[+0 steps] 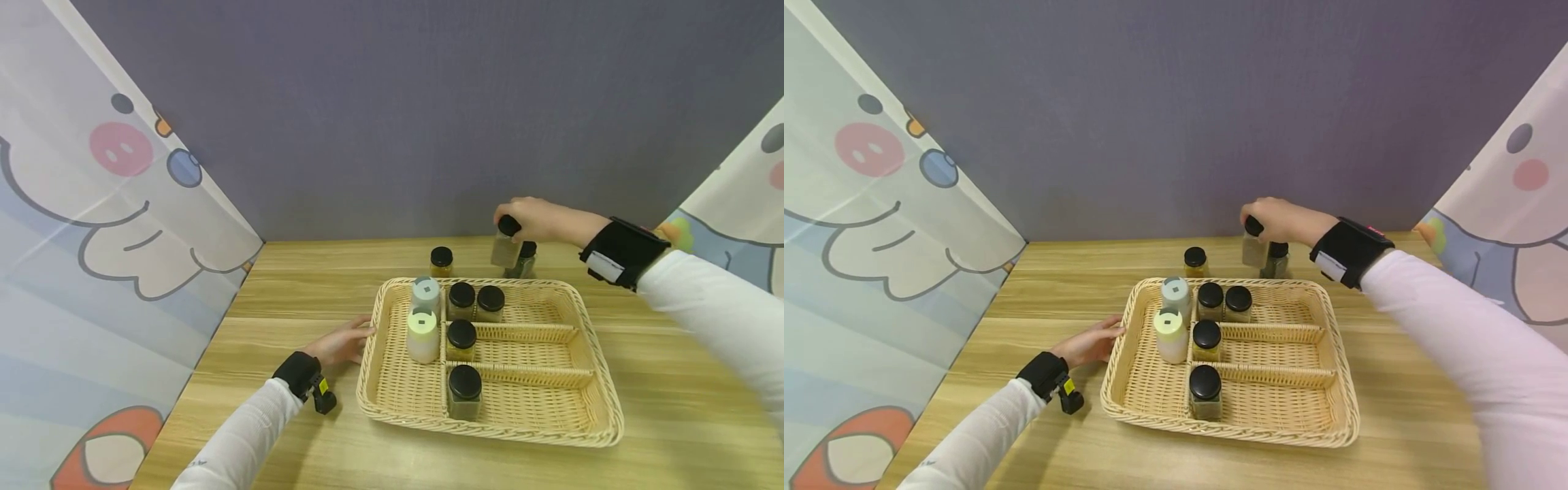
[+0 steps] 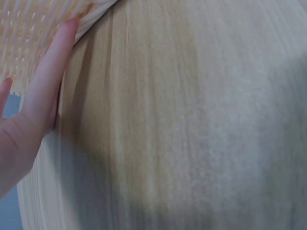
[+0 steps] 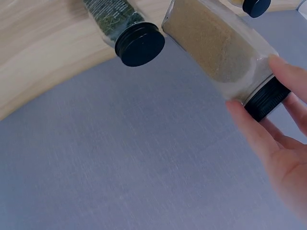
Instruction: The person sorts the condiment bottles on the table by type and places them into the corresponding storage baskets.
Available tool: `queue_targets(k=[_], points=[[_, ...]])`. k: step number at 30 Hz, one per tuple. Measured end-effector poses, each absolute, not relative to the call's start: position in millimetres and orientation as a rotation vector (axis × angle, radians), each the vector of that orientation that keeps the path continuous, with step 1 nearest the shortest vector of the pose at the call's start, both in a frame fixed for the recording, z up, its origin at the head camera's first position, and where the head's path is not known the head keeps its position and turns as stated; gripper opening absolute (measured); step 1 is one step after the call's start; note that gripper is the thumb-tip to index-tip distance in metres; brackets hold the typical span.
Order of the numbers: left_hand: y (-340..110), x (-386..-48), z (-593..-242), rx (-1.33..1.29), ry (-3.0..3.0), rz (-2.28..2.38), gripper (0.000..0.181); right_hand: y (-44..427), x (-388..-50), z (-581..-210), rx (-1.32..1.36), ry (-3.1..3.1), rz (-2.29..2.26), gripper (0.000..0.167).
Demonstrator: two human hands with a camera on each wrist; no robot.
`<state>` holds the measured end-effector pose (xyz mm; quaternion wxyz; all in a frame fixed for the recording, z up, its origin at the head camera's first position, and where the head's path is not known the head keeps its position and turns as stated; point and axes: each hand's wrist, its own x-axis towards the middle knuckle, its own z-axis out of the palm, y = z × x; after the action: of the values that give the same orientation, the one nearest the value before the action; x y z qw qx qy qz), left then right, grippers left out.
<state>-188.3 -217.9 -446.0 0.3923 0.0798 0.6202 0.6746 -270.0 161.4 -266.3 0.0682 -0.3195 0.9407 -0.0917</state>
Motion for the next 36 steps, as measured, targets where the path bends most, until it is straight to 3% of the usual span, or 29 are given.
queue_targets(k=[17, 36], points=[[-223, -194, -464, 0.183, 1.612, 1.723, 0.046, 173, -252, -257, -1.023, 2.808, -0.288, 0.038], [-221, -189, -450, 0.178, 1.596, 1.720, 0.049, 180, -235, -267, -1.134, 2.782, -0.347, 0.038]])
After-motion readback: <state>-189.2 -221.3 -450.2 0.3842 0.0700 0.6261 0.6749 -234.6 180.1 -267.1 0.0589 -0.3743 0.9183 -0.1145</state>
